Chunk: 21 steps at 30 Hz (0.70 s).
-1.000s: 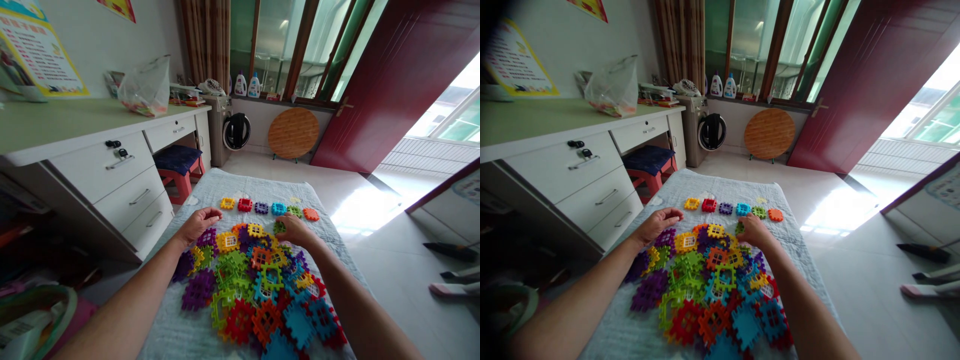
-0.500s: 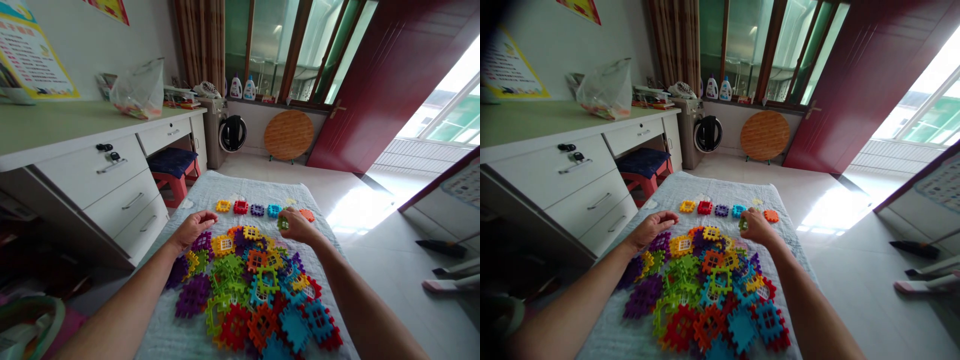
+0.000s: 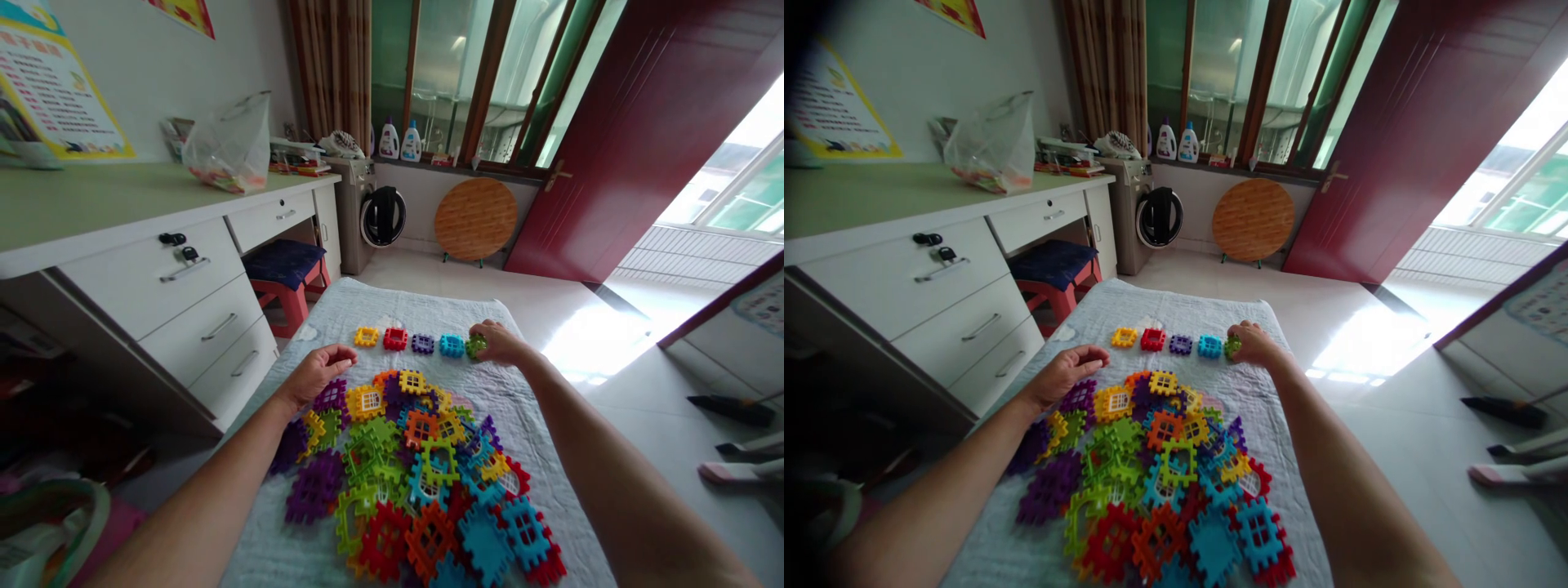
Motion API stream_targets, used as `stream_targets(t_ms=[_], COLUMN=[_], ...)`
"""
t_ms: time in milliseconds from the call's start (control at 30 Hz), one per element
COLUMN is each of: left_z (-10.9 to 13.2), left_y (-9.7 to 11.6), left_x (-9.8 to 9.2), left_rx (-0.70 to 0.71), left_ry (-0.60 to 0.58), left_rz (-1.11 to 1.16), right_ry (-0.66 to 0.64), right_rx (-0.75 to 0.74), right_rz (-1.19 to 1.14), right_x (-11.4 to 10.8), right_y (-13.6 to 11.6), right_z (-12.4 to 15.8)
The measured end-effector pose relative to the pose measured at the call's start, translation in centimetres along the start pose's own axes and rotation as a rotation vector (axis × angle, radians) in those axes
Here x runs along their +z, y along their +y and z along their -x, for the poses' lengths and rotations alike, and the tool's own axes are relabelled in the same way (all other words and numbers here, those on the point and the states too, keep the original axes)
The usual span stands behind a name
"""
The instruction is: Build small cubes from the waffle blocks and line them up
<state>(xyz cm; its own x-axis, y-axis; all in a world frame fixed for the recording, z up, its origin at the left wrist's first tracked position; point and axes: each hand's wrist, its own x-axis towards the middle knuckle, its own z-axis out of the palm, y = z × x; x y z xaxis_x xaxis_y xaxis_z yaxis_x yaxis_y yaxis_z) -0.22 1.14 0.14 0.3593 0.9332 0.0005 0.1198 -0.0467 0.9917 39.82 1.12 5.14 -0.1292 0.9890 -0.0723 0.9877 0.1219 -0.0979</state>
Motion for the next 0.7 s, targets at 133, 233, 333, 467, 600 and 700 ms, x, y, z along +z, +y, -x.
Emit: stream_targets(t_ms=[133, 233, 333, 467, 600, 700], left_z=[0.0, 0.1, 0.1, 0.1, 0.1, 0.0], left_y=[0.0, 0.0, 0.0, 0.1, 0.0, -0.1], left_x=[0.0, 0.0, 0.0, 0.0, 0.0, -0.1], left_rx=[-0.001, 0.001, -0.001, -0.004, 0.0, 0.006], left_ry=[-0.004, -0.009, -0.012, -0.01, -0.018, -0.022], left_rz=[0.006, 0.014, 0.016, 0.014, 0.003, -0.009], right_ry=[-0.042, -0.054, -0.061, -0.054, -0.028, -0.013], right_rx=[0.003, -0.006, -0.013, -0.017, -0.015, -0.021], right_rz=[0.002, -0.002, 0.0, 0.003, 0.003, 0.002], right_x=[0.2, 0.4, 0.7, 1.2, 1.7, 1.9], right_y=[0.0, 0.2, 0.4, 0.5, 0.7, 0.9], right_z=[0.1, 0.2, 0.1, -0.2, -0.5, -0.6])
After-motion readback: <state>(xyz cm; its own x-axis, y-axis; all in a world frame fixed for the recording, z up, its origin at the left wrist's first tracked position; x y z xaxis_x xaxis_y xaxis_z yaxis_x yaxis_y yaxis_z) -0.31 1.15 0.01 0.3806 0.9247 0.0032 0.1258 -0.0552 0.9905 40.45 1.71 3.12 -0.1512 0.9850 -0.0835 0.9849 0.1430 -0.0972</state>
